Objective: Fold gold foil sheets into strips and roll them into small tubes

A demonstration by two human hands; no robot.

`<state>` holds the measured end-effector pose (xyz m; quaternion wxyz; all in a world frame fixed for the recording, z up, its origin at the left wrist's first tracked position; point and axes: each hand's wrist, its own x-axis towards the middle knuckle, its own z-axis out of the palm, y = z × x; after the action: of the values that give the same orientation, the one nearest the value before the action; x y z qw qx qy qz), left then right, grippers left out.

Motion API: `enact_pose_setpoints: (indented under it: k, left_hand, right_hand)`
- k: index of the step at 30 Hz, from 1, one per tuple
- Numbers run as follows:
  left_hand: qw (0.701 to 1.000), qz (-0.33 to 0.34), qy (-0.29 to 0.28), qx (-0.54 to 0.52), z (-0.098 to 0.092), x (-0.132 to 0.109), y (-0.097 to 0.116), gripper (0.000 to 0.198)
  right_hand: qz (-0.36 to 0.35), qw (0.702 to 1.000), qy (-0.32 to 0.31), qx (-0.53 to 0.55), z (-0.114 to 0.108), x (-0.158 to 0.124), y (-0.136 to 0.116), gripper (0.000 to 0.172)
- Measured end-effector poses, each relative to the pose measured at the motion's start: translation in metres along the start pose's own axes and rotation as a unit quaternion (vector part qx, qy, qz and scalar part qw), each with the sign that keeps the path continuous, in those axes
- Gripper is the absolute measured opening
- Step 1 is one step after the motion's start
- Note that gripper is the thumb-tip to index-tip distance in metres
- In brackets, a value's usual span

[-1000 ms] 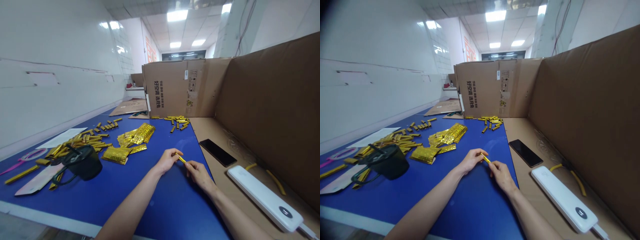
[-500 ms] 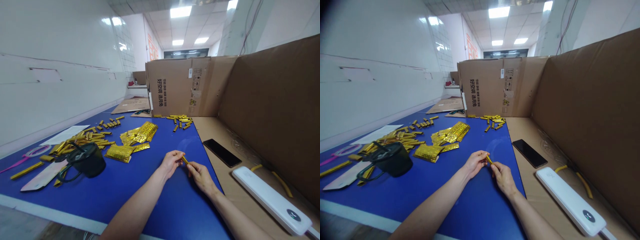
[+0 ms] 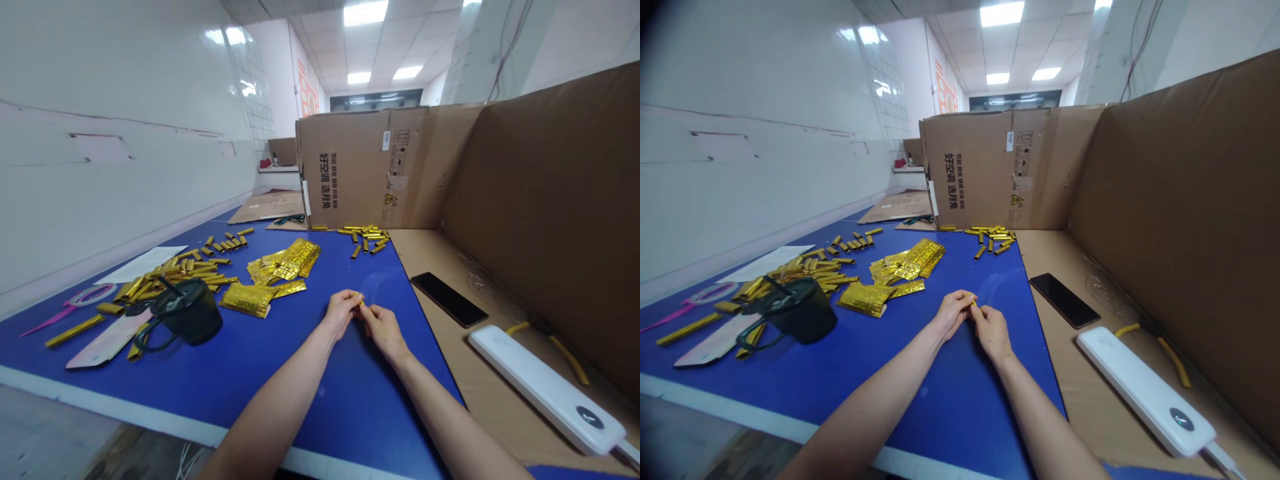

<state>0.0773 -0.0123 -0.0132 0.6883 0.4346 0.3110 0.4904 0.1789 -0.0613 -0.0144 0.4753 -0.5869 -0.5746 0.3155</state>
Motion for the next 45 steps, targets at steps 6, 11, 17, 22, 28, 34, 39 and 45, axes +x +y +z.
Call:
enact_pose_setpoints:
  k: [6, 11, 17, 22, 28, 34, 39, 45]
  left_hand:
    - [1.000, 0.002, -0.001, 0.015, 0.0016, -0.0009, -0.0011, 0.031]
    - [1.000, 0.003, -0.004, 0.022, 0.0016, -0.0008, -0.0011, 0.031]
    - [1.000, 0.002, -0.005, 0.027, 0.0008, 0.0011, -0.0040, 0.030]
    - [0.999, 0.000, -0.006, 0.032, 0.0006, 0.0020, -0.0037, 0.030]
    - [0.999, 0.001, -0.009, 0.037, 0.0005, 0.0021, -0.0036, 0.029]
    - [0.999, 0.003, -0.011, 0.036, 0.0007, 0.0019, -0.0039, 0.028]
    - [0.999, 0.002, -0.010, 0.033, 0.0015, 0.0010, -0.0028, 0.028]
    - [1.000, 0.001, -0.007, 0.014, 0.0011, 0.0014, -0.0025, 0.027]
  right_hand:
    - [-0.025, 0.999, -0.026, 0.033, -0.0042, -0.0014, 0.0046, 0.040]
    - [-0.017, 0.999, -0.030, 0.034, -0.0050, -0.0029, 0.0053, 0.039]
    - [-0.018, 0.999, -0.034, 0.034, -0.0061, -0.0038, 0.0049, 0.039]
    - [-0.015, 0.999, -0.034, 0.039, -0.0070, -0.0043, 0.0029, 0.039]
    - [-0.011, 0.999, -0.027, 0.038, -0.0060, -0.0048, 0.0029, 0.040]
    - [-0.019, 0.998, -0.028, 0.045, -0.0058, -0.0046, 0.0053, 0.039]
    - [-0.022, 0.998, -0.029, 0.043, -0.0058, -0.0043, 0.0056, 0.038]
    - [-0.016, 0.998, -0.033, 0.055, -0.0066, -0.0052, 0.0036, 0.036]
